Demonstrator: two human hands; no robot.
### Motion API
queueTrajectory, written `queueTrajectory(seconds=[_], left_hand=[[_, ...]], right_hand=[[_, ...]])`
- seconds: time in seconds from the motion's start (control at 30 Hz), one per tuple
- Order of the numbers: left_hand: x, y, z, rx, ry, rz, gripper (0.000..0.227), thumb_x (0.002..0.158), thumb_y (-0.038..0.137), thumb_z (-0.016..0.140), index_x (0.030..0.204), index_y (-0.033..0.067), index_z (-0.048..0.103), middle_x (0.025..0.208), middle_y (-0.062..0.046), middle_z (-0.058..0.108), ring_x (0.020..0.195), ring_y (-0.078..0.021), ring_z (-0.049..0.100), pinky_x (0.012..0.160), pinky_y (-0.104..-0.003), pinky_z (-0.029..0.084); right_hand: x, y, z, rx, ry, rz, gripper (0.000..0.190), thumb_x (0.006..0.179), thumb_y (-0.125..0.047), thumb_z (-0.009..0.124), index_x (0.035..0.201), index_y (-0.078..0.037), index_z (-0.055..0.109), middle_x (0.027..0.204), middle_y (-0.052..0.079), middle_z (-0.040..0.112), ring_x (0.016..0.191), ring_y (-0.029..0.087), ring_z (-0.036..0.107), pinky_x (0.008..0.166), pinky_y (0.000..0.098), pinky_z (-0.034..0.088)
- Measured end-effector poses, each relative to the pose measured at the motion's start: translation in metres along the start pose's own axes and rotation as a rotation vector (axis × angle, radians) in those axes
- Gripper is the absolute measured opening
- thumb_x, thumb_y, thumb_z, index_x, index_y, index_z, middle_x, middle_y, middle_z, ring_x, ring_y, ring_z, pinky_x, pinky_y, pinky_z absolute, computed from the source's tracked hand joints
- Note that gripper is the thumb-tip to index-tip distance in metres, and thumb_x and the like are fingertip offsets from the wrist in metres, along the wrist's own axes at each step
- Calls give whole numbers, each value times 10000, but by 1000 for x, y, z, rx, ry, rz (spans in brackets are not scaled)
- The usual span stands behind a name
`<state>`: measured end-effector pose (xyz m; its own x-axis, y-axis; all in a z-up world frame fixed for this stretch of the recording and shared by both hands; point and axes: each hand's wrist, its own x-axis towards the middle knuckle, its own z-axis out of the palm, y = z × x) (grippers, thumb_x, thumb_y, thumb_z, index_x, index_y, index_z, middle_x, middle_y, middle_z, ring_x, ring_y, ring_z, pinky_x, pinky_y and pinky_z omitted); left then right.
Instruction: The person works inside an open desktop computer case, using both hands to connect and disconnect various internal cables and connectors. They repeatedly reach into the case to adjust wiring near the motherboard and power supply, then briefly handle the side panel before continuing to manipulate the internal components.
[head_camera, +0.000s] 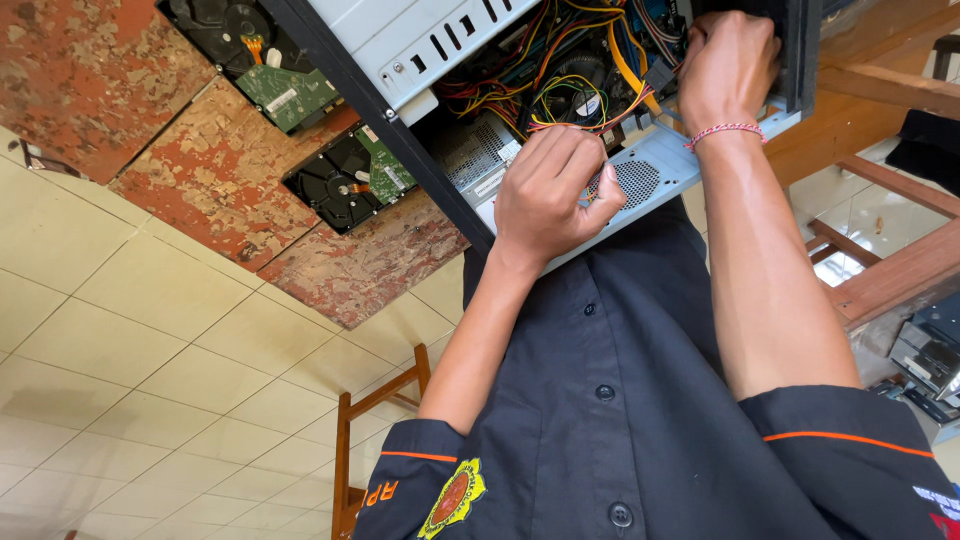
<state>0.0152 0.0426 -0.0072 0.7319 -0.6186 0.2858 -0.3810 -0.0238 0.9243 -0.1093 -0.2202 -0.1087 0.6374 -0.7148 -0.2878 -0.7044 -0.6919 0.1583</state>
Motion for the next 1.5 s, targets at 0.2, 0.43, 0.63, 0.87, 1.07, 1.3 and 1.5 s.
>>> queueTrajectory(seconds=[0.2, 0.43, 0.63, 0.87, 1.07, 1.3, 1.5], left_hand=[[-2, -2, 2, 9, 7, -4, 85, 914, -19, 607, 867, -12, 536, 821, -138, 531, 729, -349, 523, 707, -440, 468], [-3, -1, 2, 6, 14, 0, 96, 936, 3, 586, 860, -4, 528, 825, -139, 550, 740, -349, 546, 716, -444, 473], [-4, 1, 2, 1, 20, -13, 85, 931, -5, 599, 866, 1, 543, 840, -139, 587, 753, -344, 576, 739, -441, 499], [-6, 2, 4, 30, 16, -19, 97, 940, 10, 585, 857, 18, 534, 822, -128, 572, 739, -336, 555, 730, -433, 479], [-7, 1, 6, 42, 27, -16, 97, 916, 5, 607, 848, 12, 539, 819, -139, 588, 735, -345, 562, 713, -437, 472], [-7, 1, 7, 41, 20, -16, 99, 920, -1, 611, 857, 5, 534, 829, -149, 584, 745, -352, 568, 715, -440, 476], [-3, 3, 6, 52, 15, -18, 99, 929, -2, 596, 852, 8, 536, 814, -137, 571, 722, -344, 541, 701, -440, 458]], right_hand=[[4, 17, 13, -7, 15, -78, 191, 973, -138, 808, 786, -104, 792, 624, 328, 584, 689, 623, 655, 539, 561, 519], [-1, 22, -5, 89, 8, -275, 85, 1001, -29, 786, 938, -53, 838, 765, 225, 714, 706, 493, 717, 599, 519, 549], [-2, 17, -5, 161, 0, -237, 113, 969, -77, 829, 1053, -46, 896, 839, 226, 793, 777, 470, 765, 693, 501, 623], [-3, -1, -6, 103, 45, -58, 86, 961, -80, 805, 950, -97, 889, 769, 288, 758, 741, 560, 752, 604, 603, 607], [6, 9, 8, 64, 65, -90, 100, 930, -77, 771, 905, -74, 868, 696, 304, 709, 683, 564, 726, 548, 570, 577], [5, 8, 7, 137, 47, -61, 84, 956, -132, 848, 994, -120, 921, 801, 288, 717, 735, 540, 718, 655, 554, 606], [7, 0, 4, 122, -30, 14, 119, 1002, -143, 800, 1062, -100, 893, 954, 306, 658, 832, 576, 689, 691, 605, 597]])
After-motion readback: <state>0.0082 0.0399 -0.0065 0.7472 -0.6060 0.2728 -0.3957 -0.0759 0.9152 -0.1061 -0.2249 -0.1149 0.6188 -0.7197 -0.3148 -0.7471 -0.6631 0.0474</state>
